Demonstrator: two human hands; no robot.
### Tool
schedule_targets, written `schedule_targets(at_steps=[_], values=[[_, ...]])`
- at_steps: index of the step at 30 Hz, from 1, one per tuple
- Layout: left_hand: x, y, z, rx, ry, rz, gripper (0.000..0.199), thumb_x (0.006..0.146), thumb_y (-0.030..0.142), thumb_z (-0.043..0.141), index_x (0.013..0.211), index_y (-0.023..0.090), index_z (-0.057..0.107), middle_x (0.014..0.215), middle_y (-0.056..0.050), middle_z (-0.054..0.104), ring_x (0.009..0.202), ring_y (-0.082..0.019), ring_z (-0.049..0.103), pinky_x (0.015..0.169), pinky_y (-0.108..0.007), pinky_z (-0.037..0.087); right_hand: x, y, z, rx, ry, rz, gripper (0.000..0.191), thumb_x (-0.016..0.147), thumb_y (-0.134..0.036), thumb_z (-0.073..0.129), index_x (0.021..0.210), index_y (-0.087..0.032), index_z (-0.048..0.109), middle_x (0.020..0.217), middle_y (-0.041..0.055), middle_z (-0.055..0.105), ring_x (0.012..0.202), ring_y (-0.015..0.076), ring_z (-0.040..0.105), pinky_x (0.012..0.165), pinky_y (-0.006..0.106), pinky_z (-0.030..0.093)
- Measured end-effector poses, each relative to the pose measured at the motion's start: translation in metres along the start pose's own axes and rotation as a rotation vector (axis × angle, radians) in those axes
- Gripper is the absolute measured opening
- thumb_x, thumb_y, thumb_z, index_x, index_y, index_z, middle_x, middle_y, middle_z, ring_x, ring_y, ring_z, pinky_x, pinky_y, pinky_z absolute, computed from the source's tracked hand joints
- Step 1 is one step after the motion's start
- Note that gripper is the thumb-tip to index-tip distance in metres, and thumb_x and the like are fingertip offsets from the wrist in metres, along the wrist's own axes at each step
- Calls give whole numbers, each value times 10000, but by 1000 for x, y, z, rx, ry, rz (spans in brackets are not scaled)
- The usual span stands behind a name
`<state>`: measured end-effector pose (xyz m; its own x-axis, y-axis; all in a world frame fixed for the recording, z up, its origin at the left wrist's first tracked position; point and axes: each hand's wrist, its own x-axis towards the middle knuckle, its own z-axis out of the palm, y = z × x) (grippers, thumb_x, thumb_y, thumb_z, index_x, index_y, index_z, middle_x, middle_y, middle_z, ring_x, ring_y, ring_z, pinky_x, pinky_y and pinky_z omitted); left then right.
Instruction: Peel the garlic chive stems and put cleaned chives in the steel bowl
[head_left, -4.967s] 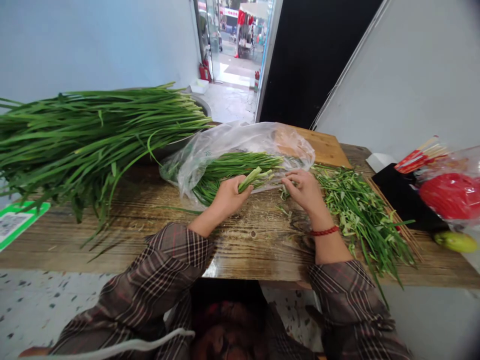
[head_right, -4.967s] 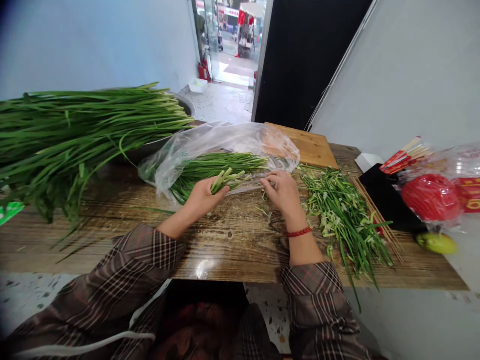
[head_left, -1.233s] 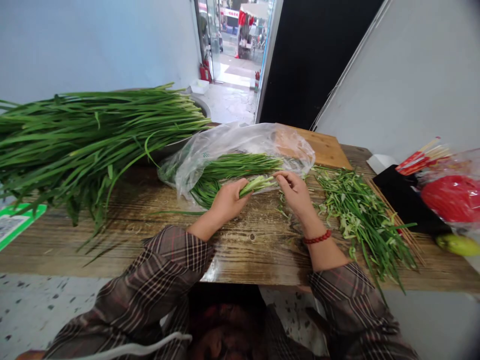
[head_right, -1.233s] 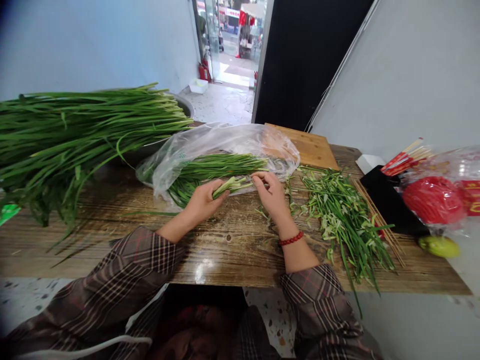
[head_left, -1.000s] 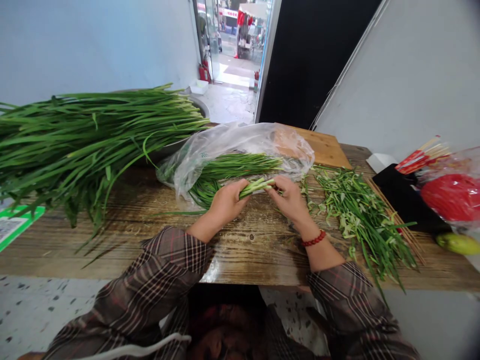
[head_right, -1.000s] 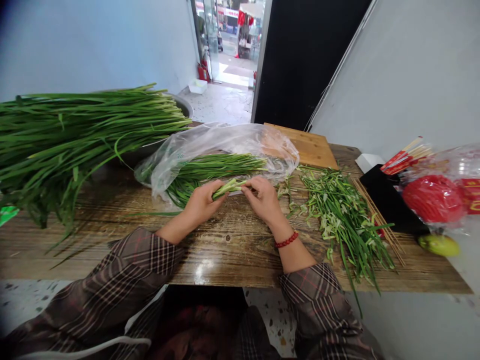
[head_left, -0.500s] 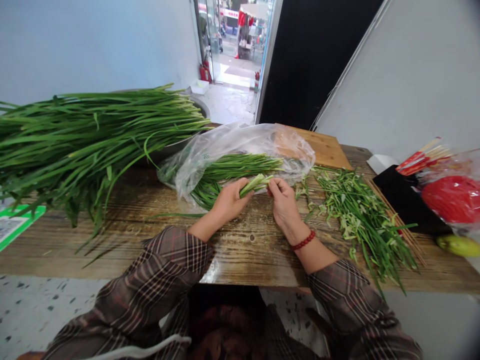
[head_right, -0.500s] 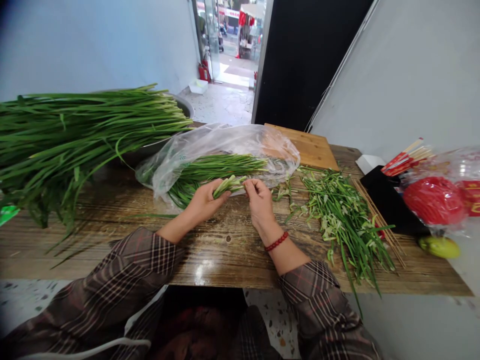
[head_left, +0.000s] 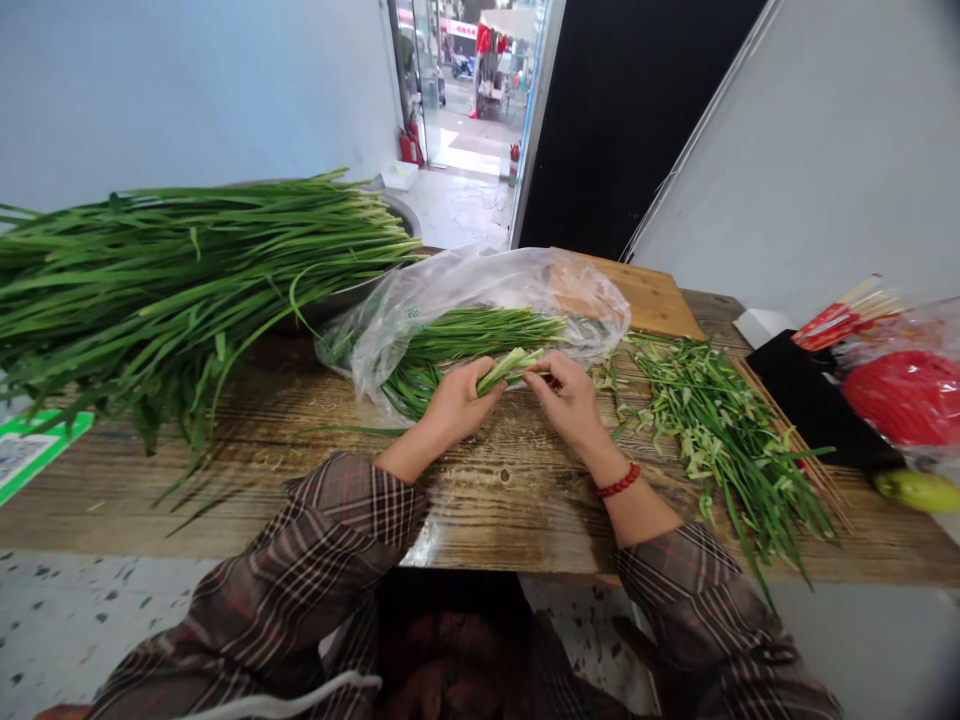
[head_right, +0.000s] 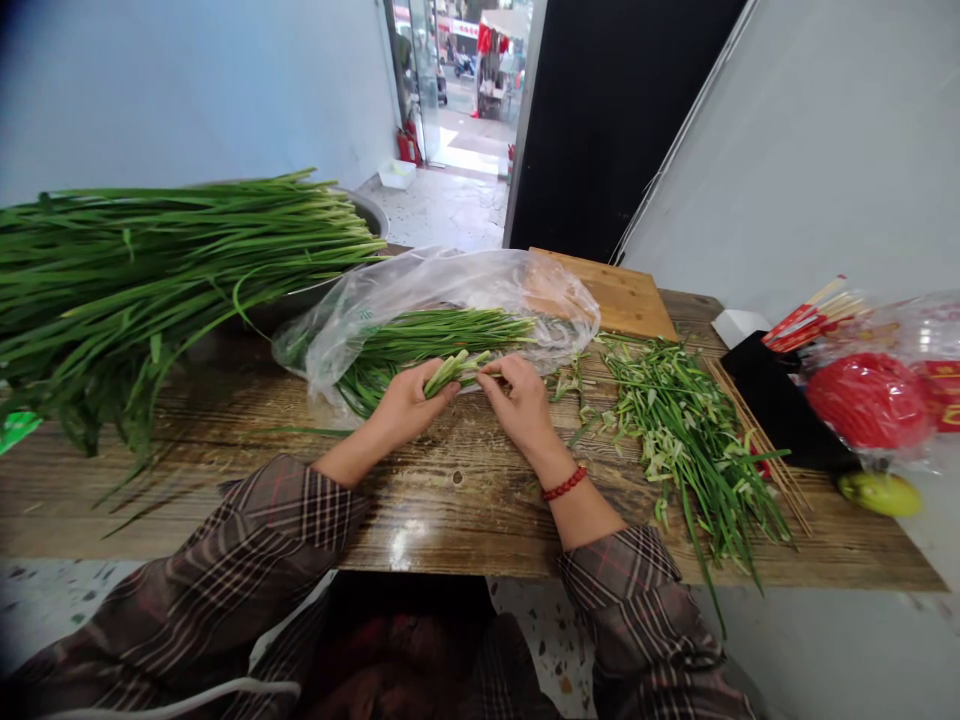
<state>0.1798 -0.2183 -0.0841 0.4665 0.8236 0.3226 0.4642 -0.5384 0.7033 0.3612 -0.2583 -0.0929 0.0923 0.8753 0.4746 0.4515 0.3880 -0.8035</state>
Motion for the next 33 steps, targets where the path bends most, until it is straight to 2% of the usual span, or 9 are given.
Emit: schedule_targets(at_steps=[3, 8, 12, 16, 20, 23, 27, 30, 33], values=[[0, 0, 0, 10, -1, 4, 123, 855, 254, 543, 764, 172, 537, 716, 14, 555, 702, -147, 515, 659, -252, 385, -4, 1, 14, 96, 99, 87, 160, 850, -343, 605, 752, -225, 647, 757, 2, 589, 724, 157, 518, 680, 285, 383], [1, -3, 2, 3, -14, 25, 138, 871, 281, 526, 803, 167, 565, 761, -4, 592, 735, -156, 542, 688, -258, 417, -6, 0, 29, 432, 214, 330, 204, 778, -395, 669, 744, -200, 623, 669, -30, 540, 636, 123, 450, 638, 264, 361], [1, -7, 2, 11, -8, 19, 135, 862, 281, 525, 799, 171, 571, 750, 1, 597, 724, -154, 544, 684, -253, 418, 3, 10, 10, 547, 353, 392, 297, 728, -468, 709, 719, -202, 577, 652, -43, 512, 585, 96, 413, 581, 245, 344], [2, -7, 0, 13, 78, -40, 123, 851, 275, 551, 811, 167, 593, 735, 1, 619, 697, -155, 552, 663, -255, 415, 12, 28, -19, 529, 468, 415, 391, 700, -569, 698, 673, -201, 569, 623, -40, 532, 555, 90, 440, 559, 239, 362], [3, -6, -2, -48, 150, -54, 210, 830, 342, 621, 921, 154, 647, 842, -36, 697, 781, -195, 616, 735, -289, 456, 17, 43, -30, 263, 379, 374, 391, 784, -564, 595, 701, -187, 652, 693, 11, 634, 668, 135, 556, 651, 268, 428], [2, -6, -3, -63, 176, -65, 214, 852, 347, 593, 871, 146, 663, 809, -44, 706, 778, -210, 633, 735, -301, 470, 25, 54, -32, -35, 253, 181, 279, 830, -418, 570, 928, -201, 715, 949, 48, 714, 895, 189, 618, 833, 333, 456], [2, -7, -2, -92, 220, -43, 206, 884, 331, 551, 904, 161, 667, 852, -42, 717, 804, -213, 646, 732, -302, 481, 41, 66, -32, -380, 88, 9, 246, 867, -268, 508, 977, -205, 718, 1047, 92, 718, 1016, 243, 608, 957, 413, 417], [2, -8, -2, -117, 218, -43, 200, 901, 321, 530, 899, 167, 657, 769, -29, 690, 740, -192, 629, 714, -293, 482, 46, 70, -29, -576, 25, -2, 241, 855, -221, 538, 1019, -197, 713, 1102, 121, 704, 1066, 268, 575, 996, 437, 375], [1, -8, -2, -112, 202, -55, 222, 913, 332, 513, 826, 166, 633, 689, -18, 639, 685, -175, 598, 691, -284, 473, 43, 70, -29, -663, 26, 51, 178, 847, -266, 588, 940, -203, 726, 1014, 118, 712, 1027, 280, 562, 969, 447, 366]])
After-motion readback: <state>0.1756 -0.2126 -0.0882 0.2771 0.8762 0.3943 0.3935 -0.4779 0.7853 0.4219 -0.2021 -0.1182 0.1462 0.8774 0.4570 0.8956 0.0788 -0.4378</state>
